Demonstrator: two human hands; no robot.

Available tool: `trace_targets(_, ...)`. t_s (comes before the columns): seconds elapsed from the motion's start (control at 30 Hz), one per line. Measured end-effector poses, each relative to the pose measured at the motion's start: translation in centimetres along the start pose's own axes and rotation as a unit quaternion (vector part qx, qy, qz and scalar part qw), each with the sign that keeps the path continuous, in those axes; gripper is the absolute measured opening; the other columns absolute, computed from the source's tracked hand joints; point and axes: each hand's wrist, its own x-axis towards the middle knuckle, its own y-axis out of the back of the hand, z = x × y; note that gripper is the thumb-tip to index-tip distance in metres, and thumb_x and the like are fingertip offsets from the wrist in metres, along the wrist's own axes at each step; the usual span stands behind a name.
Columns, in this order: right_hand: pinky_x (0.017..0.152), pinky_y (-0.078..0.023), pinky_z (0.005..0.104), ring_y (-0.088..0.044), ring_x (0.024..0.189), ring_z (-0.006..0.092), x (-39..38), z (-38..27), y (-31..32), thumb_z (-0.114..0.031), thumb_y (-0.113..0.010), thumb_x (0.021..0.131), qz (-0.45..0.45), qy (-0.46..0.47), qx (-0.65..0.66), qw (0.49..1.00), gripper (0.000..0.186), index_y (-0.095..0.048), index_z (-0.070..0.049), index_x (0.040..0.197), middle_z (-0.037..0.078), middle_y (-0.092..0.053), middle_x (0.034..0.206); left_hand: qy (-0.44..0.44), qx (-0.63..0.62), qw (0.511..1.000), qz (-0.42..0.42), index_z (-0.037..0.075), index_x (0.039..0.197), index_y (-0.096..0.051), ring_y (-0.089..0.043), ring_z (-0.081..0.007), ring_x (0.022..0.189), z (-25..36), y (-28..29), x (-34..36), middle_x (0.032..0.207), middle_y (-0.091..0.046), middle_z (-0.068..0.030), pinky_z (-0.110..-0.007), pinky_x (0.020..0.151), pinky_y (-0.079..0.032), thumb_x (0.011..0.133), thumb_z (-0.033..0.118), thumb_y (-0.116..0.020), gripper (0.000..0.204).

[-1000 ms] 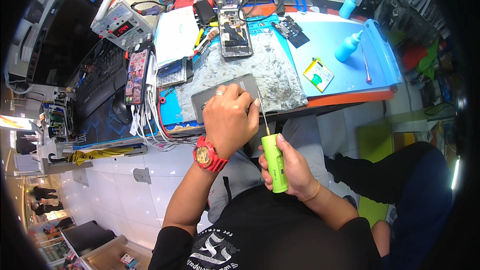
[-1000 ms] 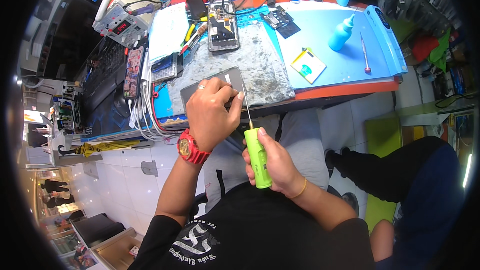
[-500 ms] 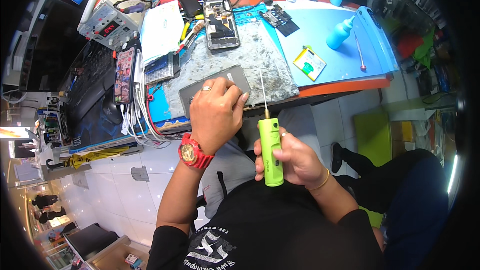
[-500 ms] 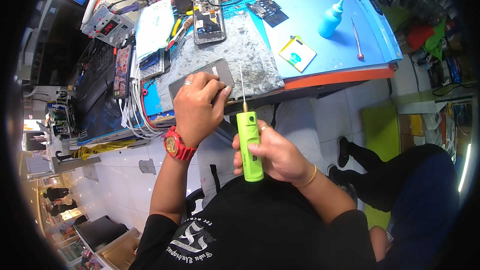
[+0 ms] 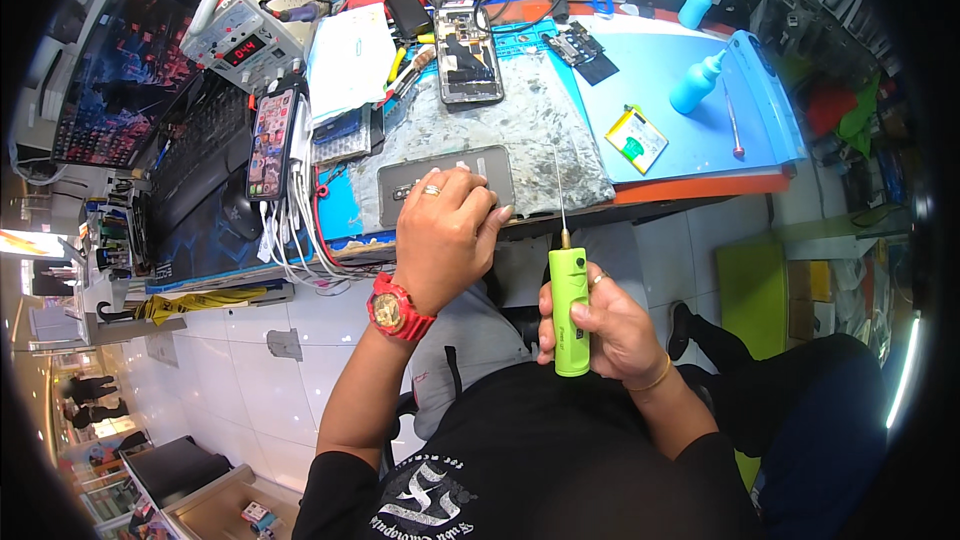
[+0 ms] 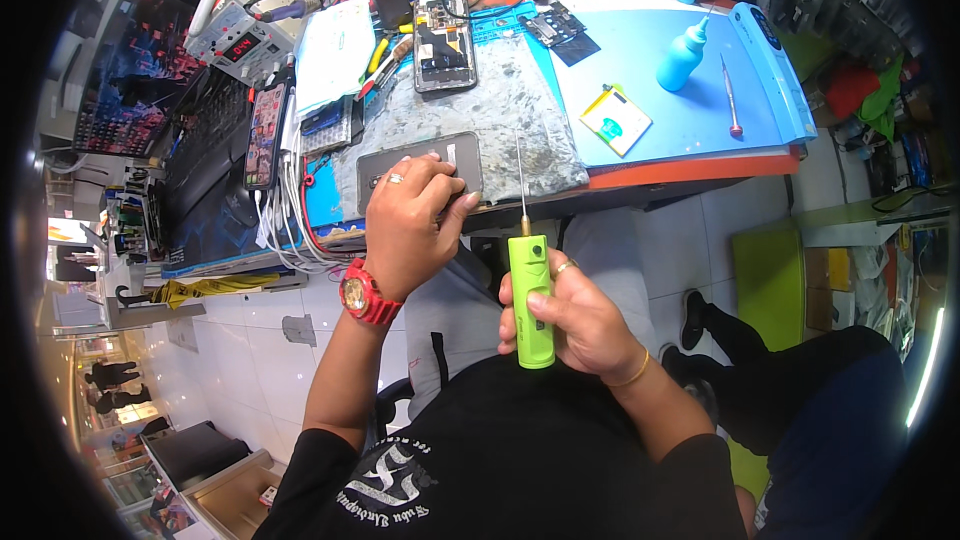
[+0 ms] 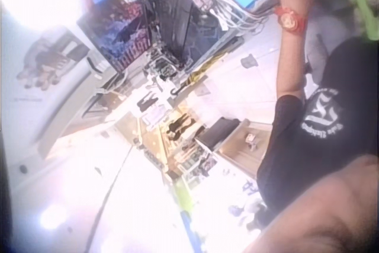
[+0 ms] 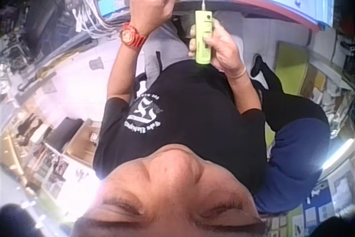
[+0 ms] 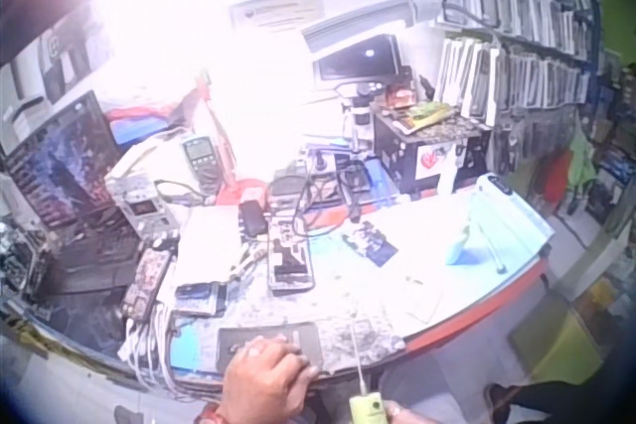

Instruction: The person uses a motorized screwdriver to remove screws from a phone back panel, uses a metal pry tool to wedge open the casing, and handles a small internal component at a workbench.

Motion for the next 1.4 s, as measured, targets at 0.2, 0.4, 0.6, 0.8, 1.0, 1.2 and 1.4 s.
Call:
trace_targets(0.2, 0.094, -0.063, 0.0505, -0.071, 0.106, 0.0289, 0.2, 0.0, 0.1, -0.010, -0.053, 0.109, -0.001, -0.009, 0.002, 1.000, 0.052, -0.028, -0.007, 0.155, 0.016, -0.055, 0.129, 0.011, 0.011, 1.000, 0.004, 0.007, 0.102, -0.076, -0.071, -0.0344, 0.111, 0.6, -0.3, -0.2, 0.107, -0.072, -0.0104, -0.047, 0.096, -0.055, 0.086, 0.017, -0.084, 0.021)
trace_targets(0.4, 0.094, -0.063, 0.0506, -0.071, 0.106, 0.0291, 0.1, 0.1, 0.0, -0.010, -0.053, 0.109, 0.004, -0.014, -0.004, 1.000, 0.053, -0.028, -0.007, 0.155, 0.016, -0.055, 0.129, -0.015, 0.009, 1.000, 0.011, 0.007, 0.104, -0.077, -0.070, -0.0335, 0.114, 0.0, -0.7, -0.9, 0.109, -0.072, -0.0099, -0.049, 0.098, -0.055, 0.086, 0.014, -0.084, 0.021)
trace_targets(0.6, 0.094, -0.063, 0.0512, -0.071, 0.106, 0.0296, -0.2, 0.2, 0.2, -0.010, -0.053, 0.109, 0.003, -0.010, -0.013, 1.000, 0.052, -0.028, -0.006, 0.154, 0.016, -0.056, 0.129, -0.085, 0.030, 0.996, -0.014, 0.008, 0.105, -0.077, -0.069, -0.0326, 0.122, -1.4, -0.4, -1.4, 0.115, -0.073, -0.0101, -0.052, 0.106, -0.054, 0.083, 0.006, -0.079, 0.022)
trace_targets(0.8, 0.094, -0.063, 0.0503, -0.071, 0.105, 0.0292, -0.4, 0.3, 0.0, -0.010, -0.053, 0.109, 0.009, -0.013, -0.014, 1.000, 0.051, -0.029, -0.006, 0.154, 0.016, -0.056, 0.129, -0.122, 0.046, 0.991, -0.009, 0.008, 0.101, -0.073, -0.068, -0.0316, 0.127, -2.2, -0.3, -2.3, 0.118, -0.073, -0.0102, -0.051, 0.107, -0.055, 0.083, 0.004, -0.077, 0.018)
trace_targets(1.0, 0.093, -0.063, 0.0491, -0.071, 0.105, 0.0286, -0.6, 0.5, -0.1, -0.009, -0.053, 0.109, 0.014, -0.017, -0.019, 1.000, 0.052, -0.028, -0.005, 0.155, 0.016, -0.056, 0.129, -0.114, 0.045, 0.992, 0.013, 0.009, 0.096, -0.067, -0.069, -0.0317, 0.125, -1.3, -1.1, -3.0, 0.116, -0.072, -0.0095, -0.051, 0.105, -0.057, 0.081, 0.005, -0.077, 0.019)
trace_targets(1.2, 0.091, -0.063, 0.0507, -0.071, 0.102, 0.0297, -1.2, -0.1, 0.2, -0.010, -0.054, 0.108, 0.026, -0.004, -0.028, 0.999, 0.052, -0.029, -0.006, 0.153, 0.018, -0.056, 0.128, -0.184, 0.032, 0.982, 0.037, 0.009, 0.094, -0.065, -0.072, -0.0322, 0.123, -1.2, -0.9, -3.4, 0.116, -0.073, -0.0100, -0.052, 0.105, -0.057, 0.084, 0.005, -0.075, 0.015)
trace_targets(1.4, 0.080, -0.067, 0.0507, -0.072, 0.096, 0.0296, -2.1, -1.5, -0.6, -0.017, -0.057, 0.106, 0.043, 0.055, -0.101, 0.992, 0.071, -0.020, -0.004, 0.166, 0.019, -0.055, 0.125, -0.280, -0.036, 0.957, 0.071, 0.013, 0.092, -0.062, -0.070, -0.0303, 0.124, -0.3, 0.3, -2.0, 0.118, -0.073, -0.0103, -0.051, 0.113, -0.053, 0.089, 0.014, -0.072, 0.011)
